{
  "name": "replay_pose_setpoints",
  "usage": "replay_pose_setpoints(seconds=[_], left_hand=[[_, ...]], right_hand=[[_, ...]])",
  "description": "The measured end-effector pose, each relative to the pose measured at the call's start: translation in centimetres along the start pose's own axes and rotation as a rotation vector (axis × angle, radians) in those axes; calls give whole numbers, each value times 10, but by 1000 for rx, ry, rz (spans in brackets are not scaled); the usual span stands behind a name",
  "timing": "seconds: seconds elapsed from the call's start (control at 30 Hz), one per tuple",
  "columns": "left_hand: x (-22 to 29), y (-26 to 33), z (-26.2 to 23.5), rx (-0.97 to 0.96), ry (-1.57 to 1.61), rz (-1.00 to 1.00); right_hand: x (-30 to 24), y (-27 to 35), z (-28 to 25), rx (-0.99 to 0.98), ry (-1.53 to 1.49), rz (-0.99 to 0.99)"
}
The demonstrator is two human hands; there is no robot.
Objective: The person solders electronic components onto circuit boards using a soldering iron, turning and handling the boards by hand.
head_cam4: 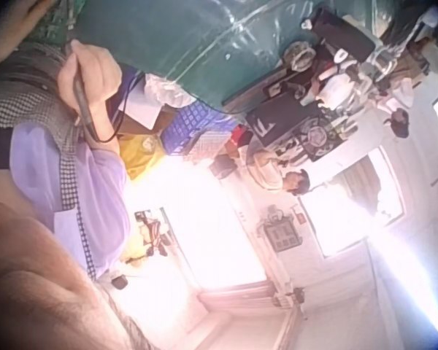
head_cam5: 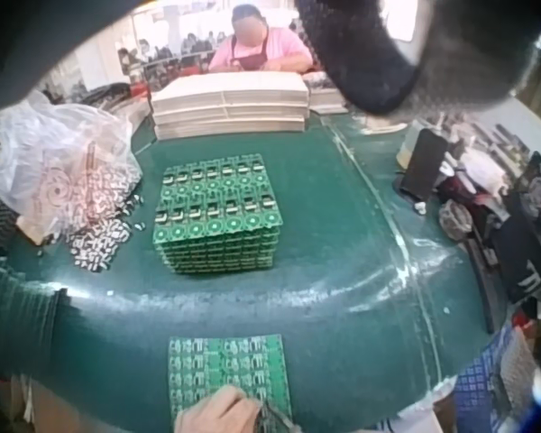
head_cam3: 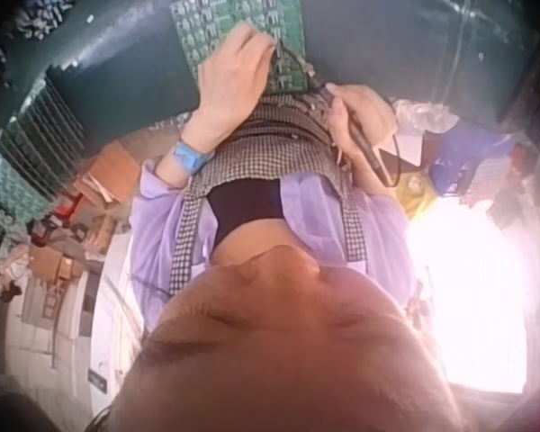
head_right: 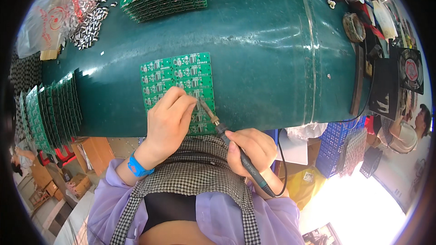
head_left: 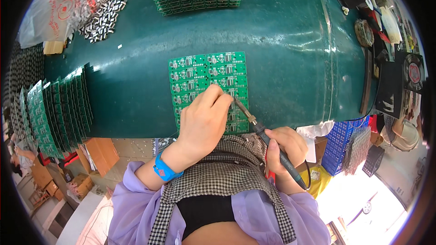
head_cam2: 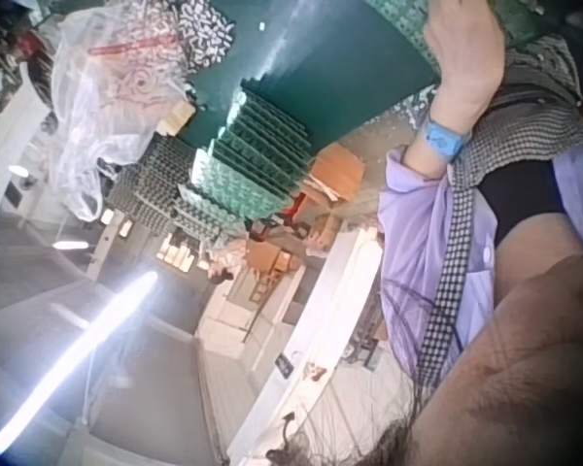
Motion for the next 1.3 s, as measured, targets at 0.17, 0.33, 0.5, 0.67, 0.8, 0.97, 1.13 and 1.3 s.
replay_pose_setpoints(seconds=[0.17, 0.33, 0.5, 0.67, 0.8, 0.97, 1.13, 1.3], left_hand=[[-1, 7, -4, 0, 105, -72], [2, 10, -2, 24, 86, -11], [2, 13, 1, 20, 89, -31], [11, 17, -2, 7, -53, 56], [10, 23, -4, 20, -62, 14], [7, 29, -3, 60, 75, -1], [10, 31, 0, 28, 59, -6], [15, 34, 1, 25, 14, 77]], right_hand=[[-5, 5, -10, 59, -1, -45], [-4, 7, -7, 32, 10, -48], [-4, 10, -4, 24, 6, -34], [-8, 16, -5, 25, 13, -46], [-10, 20, -9, 45, 18, -72], [-12, 24, -12, 62, -14, -72], [-12, 27, -10, 45, -6, -65], [-14, 32, -11, 33, -10, -71]])
Point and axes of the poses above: each hand's wrist, its own y-axis away from the middle knuckle, its own z-axis out of the palm, x = y × z, the point moved 6 cm from there along -y, towards the middle knuckle, and after that the axes turned 4 degrees about x, right-handed, at the moved point
